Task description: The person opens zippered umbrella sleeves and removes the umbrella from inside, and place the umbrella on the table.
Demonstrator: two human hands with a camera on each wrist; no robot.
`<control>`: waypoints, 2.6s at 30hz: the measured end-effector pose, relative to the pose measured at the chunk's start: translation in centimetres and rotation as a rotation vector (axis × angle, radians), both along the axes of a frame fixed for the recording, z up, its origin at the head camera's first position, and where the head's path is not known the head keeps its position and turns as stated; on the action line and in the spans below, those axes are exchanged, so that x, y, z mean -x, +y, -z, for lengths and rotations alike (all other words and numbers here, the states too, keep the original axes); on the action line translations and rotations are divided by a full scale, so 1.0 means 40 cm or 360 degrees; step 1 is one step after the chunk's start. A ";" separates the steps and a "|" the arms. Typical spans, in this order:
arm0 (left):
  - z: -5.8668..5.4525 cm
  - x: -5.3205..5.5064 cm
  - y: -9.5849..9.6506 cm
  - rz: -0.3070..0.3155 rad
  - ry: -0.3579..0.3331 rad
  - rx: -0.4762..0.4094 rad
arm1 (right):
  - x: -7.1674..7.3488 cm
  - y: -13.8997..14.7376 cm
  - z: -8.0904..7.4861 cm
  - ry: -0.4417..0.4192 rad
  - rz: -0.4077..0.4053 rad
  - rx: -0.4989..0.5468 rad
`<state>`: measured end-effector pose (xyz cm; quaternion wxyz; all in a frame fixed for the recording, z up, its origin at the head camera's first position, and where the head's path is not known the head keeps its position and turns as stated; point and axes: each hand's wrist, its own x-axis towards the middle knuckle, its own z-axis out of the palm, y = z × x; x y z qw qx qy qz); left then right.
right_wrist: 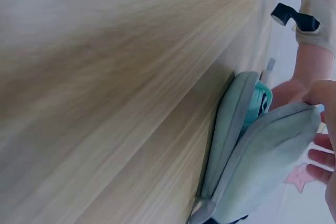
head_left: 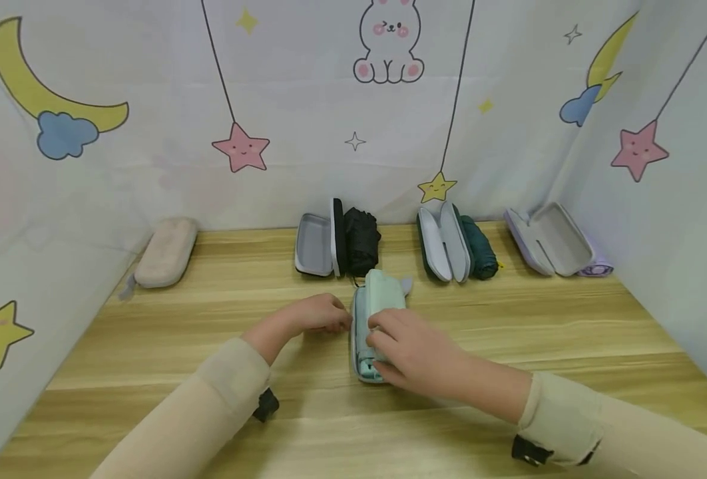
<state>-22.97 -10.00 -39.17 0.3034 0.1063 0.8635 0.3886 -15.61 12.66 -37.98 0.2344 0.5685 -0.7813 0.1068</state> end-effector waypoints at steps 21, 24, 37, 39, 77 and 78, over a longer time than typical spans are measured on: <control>0.003 -0.010 0.025 0.0045 0.0206 0.0148 | -0.004 0.069 -0.006 -0.0346 0.0627 -0.0109; 0.003 -0.021 0.034 0.0026 0.0231 0.0147 | 0.015 0.050 -0.014 -0.0594 0.0896 -0.0234; 0.004 -0.056 0.064 0.0050 0.0160 -0.0031 | 0.056 -0.045 0.013 -0.0934 0.1120 -0.0345; 0.008 -0.057 0.067 0.0028 0.0159 -0.0047 | 0.055 -0.054 0.013 -0.0903 0.1126 -0.0329; -0.085 -0.087 -0.037 -0.0160 0.0364 -0.0090 | 0.093 -0.036 -0.173 -0.1128 0.1274 0.0272; -0.086 -0.091 -0.048 -0.0161 0.0366 -0.0088 | 0.094 -0.030 -0.180 -0.1128 0.1287 0.0291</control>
